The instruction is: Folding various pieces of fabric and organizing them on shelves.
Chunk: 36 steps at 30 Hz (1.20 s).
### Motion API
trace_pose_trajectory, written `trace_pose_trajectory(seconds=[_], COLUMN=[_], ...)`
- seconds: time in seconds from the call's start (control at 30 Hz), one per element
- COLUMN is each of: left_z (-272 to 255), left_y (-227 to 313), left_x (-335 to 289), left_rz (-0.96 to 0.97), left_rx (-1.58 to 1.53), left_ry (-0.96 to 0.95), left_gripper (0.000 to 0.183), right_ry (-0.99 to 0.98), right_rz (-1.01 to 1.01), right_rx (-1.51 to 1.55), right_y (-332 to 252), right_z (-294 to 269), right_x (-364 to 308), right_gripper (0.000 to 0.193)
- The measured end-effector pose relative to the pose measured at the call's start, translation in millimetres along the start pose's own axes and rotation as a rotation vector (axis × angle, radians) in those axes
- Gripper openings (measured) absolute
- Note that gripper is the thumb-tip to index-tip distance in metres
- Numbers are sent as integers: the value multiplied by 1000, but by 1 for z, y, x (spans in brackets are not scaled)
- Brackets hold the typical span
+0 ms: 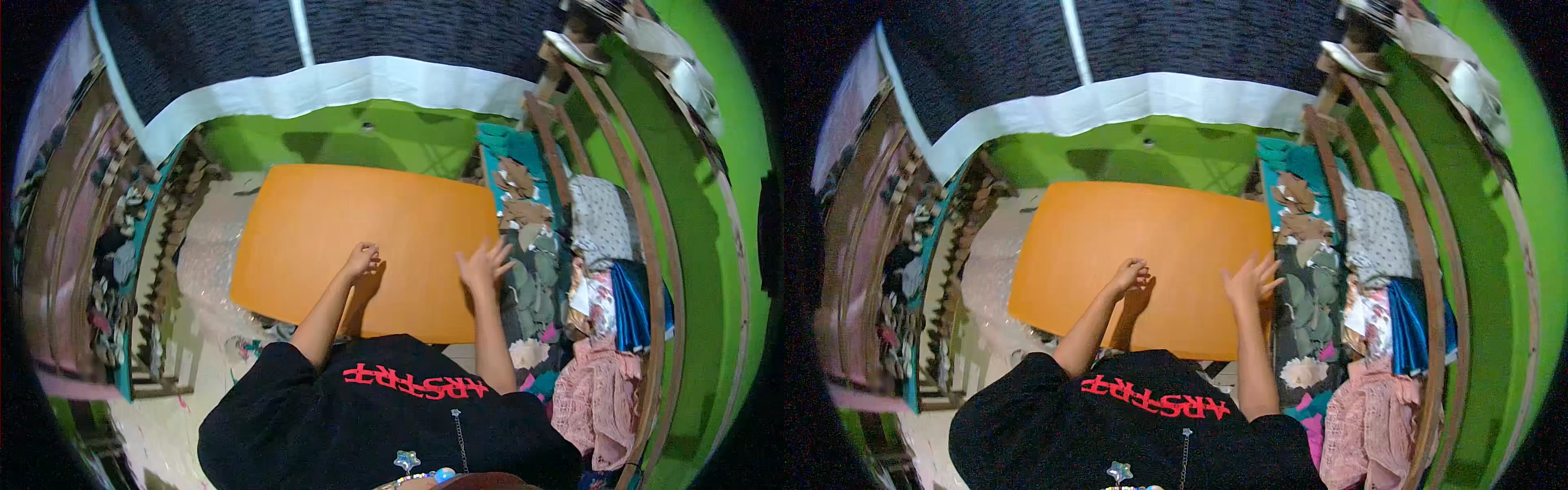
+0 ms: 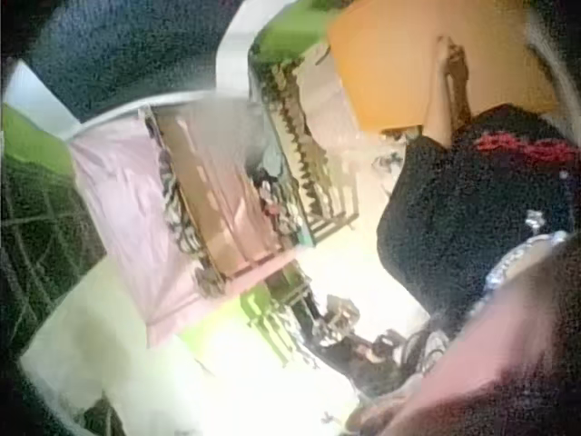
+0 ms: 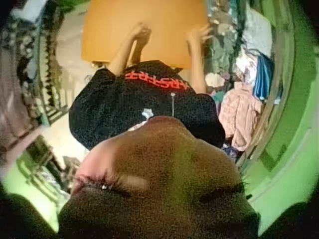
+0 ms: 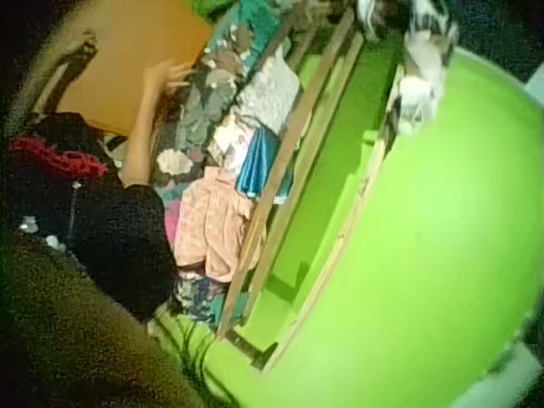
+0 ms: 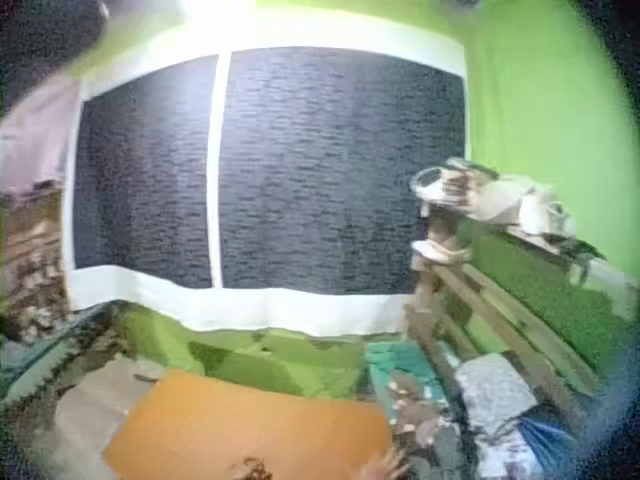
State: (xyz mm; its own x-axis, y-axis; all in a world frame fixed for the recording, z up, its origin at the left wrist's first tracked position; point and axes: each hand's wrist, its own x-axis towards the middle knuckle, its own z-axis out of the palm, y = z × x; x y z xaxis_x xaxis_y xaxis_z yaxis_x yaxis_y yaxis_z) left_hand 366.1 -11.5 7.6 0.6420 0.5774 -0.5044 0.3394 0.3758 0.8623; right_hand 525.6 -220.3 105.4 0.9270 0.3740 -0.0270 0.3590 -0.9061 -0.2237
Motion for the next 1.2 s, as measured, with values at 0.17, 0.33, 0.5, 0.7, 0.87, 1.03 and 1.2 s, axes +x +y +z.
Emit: trace_pose_trajectory(seconds=[0.17, 0.33, 0.5, 0.7, 0.87, 1.03, 1.2], left_z=[-88, -163, -227, -301, -348, -357, -362], left_y=[-32, -58, -79, -103, -141, -128, -158], left_x=[-50, -114, -159, -178, -171, -154, -127], left_rz=[545, 392, 355, 328, -133, -327, -231], left_rx=[990, 1163, 1136, 885, 740, 730, 819], left_ry=[380, 325, 477, 554, 733, 597, 528], left_gripper=[39, 49, 53, 58, 66, 50, 31], right_ry=[-595, -506, -527, -417, -319, -248, -130], right_rz=[-285, -786, -950, -954, -1051, -1117, -1109], right_rx=[-151, 3, 64, 139, 151, 128, 241], right_y=[-122, -198, -258, -338, -387, -416, -431], right_z=[56, 114, 147, 171, 183, 195, 201], right_x=[-90, -169, -213, -226, -228, -216, -225], right_gripper=[79, 80, 78, 71, 68, 61, 44])
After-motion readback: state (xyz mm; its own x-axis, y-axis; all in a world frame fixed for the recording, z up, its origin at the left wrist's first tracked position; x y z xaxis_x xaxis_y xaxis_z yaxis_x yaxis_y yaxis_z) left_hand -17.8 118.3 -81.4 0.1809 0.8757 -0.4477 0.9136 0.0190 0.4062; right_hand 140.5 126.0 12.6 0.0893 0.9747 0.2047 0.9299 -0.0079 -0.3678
